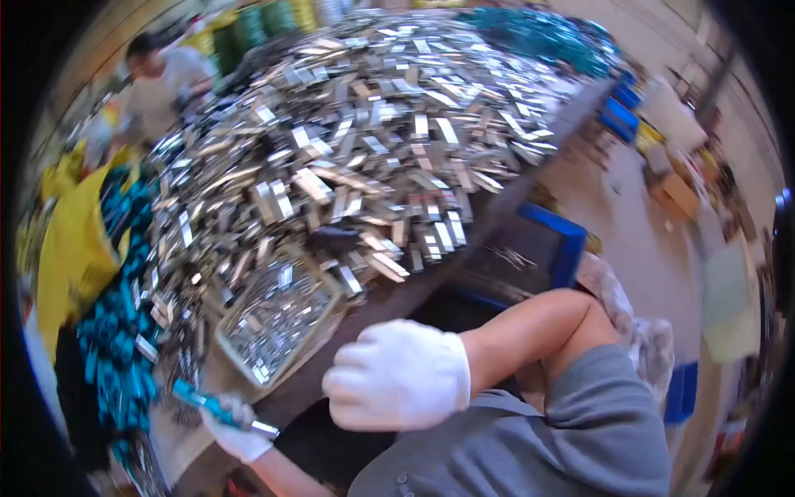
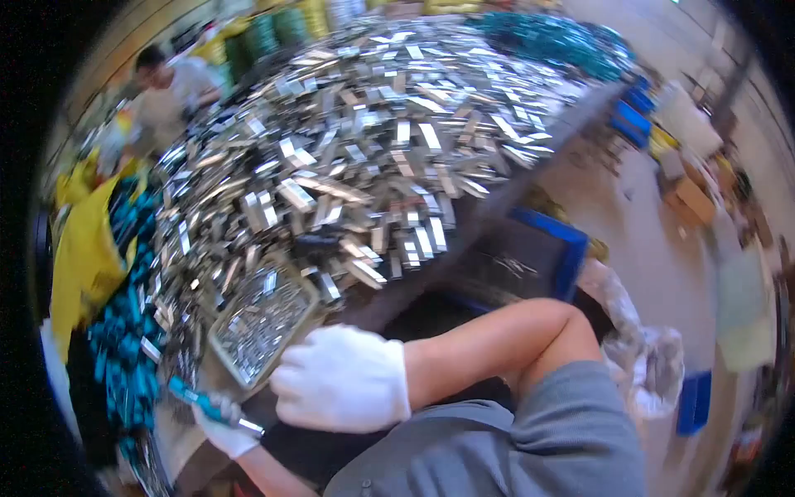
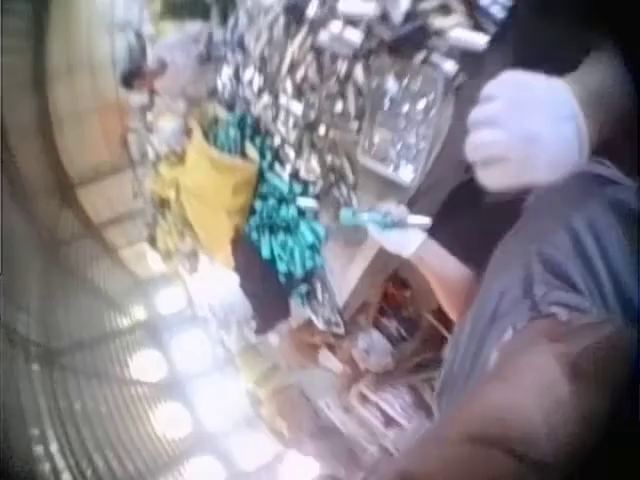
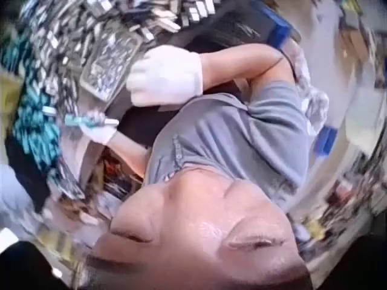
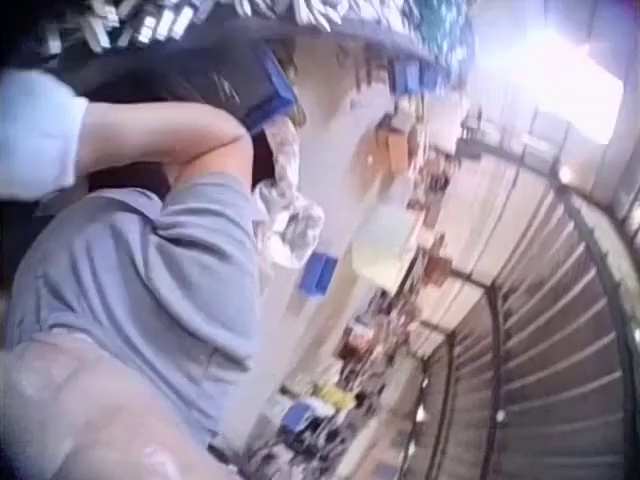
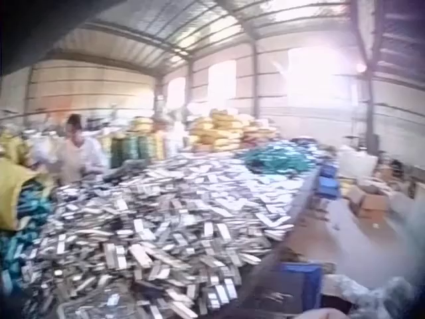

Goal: Assemble metal tubes with plastic handles and small metal pins to create hardware components.

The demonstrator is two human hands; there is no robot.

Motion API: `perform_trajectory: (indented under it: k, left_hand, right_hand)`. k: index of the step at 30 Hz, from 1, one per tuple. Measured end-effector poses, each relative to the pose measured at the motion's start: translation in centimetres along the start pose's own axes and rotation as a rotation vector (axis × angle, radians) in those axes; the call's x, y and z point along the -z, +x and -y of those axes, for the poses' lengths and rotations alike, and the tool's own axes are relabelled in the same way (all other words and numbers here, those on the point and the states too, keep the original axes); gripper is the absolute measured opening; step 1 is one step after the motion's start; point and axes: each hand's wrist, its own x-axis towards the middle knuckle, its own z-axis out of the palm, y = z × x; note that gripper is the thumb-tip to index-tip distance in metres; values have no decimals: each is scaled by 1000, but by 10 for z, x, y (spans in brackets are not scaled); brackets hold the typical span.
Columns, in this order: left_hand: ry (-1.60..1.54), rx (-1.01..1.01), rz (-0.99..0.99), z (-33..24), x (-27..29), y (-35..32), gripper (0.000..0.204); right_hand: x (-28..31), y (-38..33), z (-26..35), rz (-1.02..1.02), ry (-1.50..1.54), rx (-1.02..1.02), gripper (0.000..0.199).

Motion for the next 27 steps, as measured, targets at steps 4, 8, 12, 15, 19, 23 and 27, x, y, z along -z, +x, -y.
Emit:
perform_trajectory:
  k: [4, 8, 12, 15, 19, 23, 27]
  left_hand:
    - [49, 79, 394, 0, 75, 34, 32]
    - [43, -9, 155, 0, 13, -3, 31]
    - [88, -70, 145, 1, 8, 0, 29]
    - [50, -10, 215, -2, 5, -3, 26]
    - [202, -13, 137, -1, -8, -12, 23]
    - [183, -27, 164, -3, -7, -20, 22]
    - [82, -48, 153, -45, 102, 21, 26]
  right_hand:
    - [-6, -127, -4, -295, -8, -529, 23]
    - [-49, -288, 52, -490, -53, -1247, 19]
    - [-91, -434, 72, -679, -225, -1624, 15]
    - [-76, -521, 29, -653, -430, -1608, 17]
    - [-24, -593, -101, -698, -463, -1700, 26]
    - [-2, -632, -232, -575, -252, -1792, 43]
    - [-16, -631, -305, 20, -42, -1759, 79]
